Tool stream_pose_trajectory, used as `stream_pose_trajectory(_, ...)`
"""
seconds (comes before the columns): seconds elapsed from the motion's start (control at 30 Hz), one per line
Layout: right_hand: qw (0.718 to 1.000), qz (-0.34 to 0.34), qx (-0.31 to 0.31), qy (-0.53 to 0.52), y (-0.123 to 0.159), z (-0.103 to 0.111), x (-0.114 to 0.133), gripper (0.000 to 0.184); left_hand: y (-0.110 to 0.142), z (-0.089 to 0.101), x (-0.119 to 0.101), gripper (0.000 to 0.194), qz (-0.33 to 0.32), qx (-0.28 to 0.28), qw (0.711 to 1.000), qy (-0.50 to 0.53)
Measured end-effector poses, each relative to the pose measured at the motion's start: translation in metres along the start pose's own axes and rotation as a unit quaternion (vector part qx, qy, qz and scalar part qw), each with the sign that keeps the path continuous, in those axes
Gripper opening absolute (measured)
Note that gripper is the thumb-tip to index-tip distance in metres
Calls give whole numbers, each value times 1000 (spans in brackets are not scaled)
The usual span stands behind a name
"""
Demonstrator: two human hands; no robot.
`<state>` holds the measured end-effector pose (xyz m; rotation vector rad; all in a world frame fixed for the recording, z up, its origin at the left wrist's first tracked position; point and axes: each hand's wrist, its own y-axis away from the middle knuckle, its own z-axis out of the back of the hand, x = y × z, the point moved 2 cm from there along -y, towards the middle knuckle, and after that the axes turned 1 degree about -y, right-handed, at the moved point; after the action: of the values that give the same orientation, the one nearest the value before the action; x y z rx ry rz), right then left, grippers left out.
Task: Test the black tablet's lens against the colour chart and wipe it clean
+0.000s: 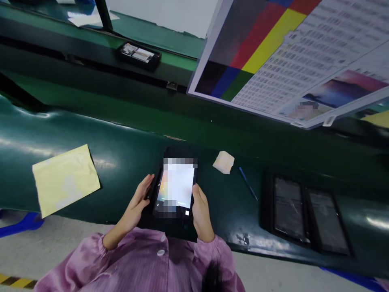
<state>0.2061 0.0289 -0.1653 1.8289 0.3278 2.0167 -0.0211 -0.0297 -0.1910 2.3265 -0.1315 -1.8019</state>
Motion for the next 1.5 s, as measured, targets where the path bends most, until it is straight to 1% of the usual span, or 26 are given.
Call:
stream_pose_trajectory(0.1, 999, 20, 0, 32, -3, -4, 6, 69, 1, 1, 0, 68, -3, 14, 1000, -8)
stream_pose_trajectory(0.2, 995, 43, 31, 85, -6, -5, 19, 65, 3, 0, -1, 65, -3, 18, 999, -26)
stream_pose_trajectory(0.27, 988, 55, 64, 133, -7, 0, 32, 58, 4, -2, -3, 64, -4, 16, 999, -43)
stream_pose_trajectory(0.33, 978, 71, 69, 183, -11, 12, 48, 50, 6, -5, -5, 63, -6, 10, 998, -63)
stream_pose_trajectory(0.37, 974, 83, 50, 205, -14, 21, 57, 48, 6, -7, -5, 64, -7, 5, 997, -73)
stream_pose_trajectory(0.4, 969, 96, 17, 227, -18, 32, 66, 47, 7, -8, -6, 64, -9, 0, 996, -84)
stream_pose_trajectory(0.47, 953, 124, -71, 267, -32, 55, 84, 48, 7, -11, -7, 66, -11, -9, 994, -104)
stream_pose_trajectory(0.5, 942, 134, -115, 287, -42, 66, 92, 50, 7, -13, -7, 68, -13, -14, 993, -114)
stream_pose_trajectory(0.57, 921, 142, -172, 321, -66, 85, 102, 59, 6, -15, -6, 72, -18, -25, 990, -134)
stream_pose_trajectory(0.6, 914, 139, -186, 334, -79, 92, 104, 68, 6, -17, -6, 74, -22, -30, 989, -144)
stream_pose_trajectory(0.67, 909, 122, -191, 349, -105, 101, 102, 79, 5, -18, -5, 78, -27, -37, 986, -163)
stream_pose_trajectory(0.7, 910, 114, -187, 351, -116, 104, 100, 80, 5, -19, -4, 79, -29, -40, 984, -171)
stream_pose_trajectory(0.77, 915, 109, -172, 347, -132, 105, 94, 71, 5, -20, -2, 79, -34, -42, 982, -183)
stream_pose_trajectory(0.83, 921, 121, -155, 337, -139, 103, 89, 55, 6, -21, -1, 79, -39, -43, 980, -191)
stream_pose_trajectory(0.9, 928, 147, -130, 318, -138, 97, 86, 45, 6, -21, -1, 79, -44, -43, 978, -198)
stream_pose_trajectory(0.97, 932, 190, -104, 290, -131, 85, 87, 45, 6, -21, -1, 80, -48, -44, 976, -206)
stream_pose_trajectory(1.03, 929, 247, -85, 262, -118, 70, 92, 47, 5, -21, -2, 80, -51, -45, 975, -214)
stream_pose_trajectory(1.13, 907, 336, -59, 246, -95, 45, 102, 44, 5, -22, -3, 79, -55, -46, 972, -226)
stream_pose_trajectory(1.2, 886, 383, -34, 258, -83, 32, 107, 34, 5, -23, -4, 79, -58, -48, 969, -236)
stream_pose_trajectory(1.27, 867, 417, -19, 273, -76, 23, 109, 26, 5, -23, -4, 79, -63, -49, 966, -247)
stream_pose_trajectory(1.33, 852, 441, -25, 280, -75, 18, 106, 23, 5, -22, -3, 80, -68, -50, 962, -258)
stream_pose_trajectory(1.5, 827, 479, -71, 287, -80, 13, 97, 18, 4, -22, -3, 82, -84, -58, 952, -289)
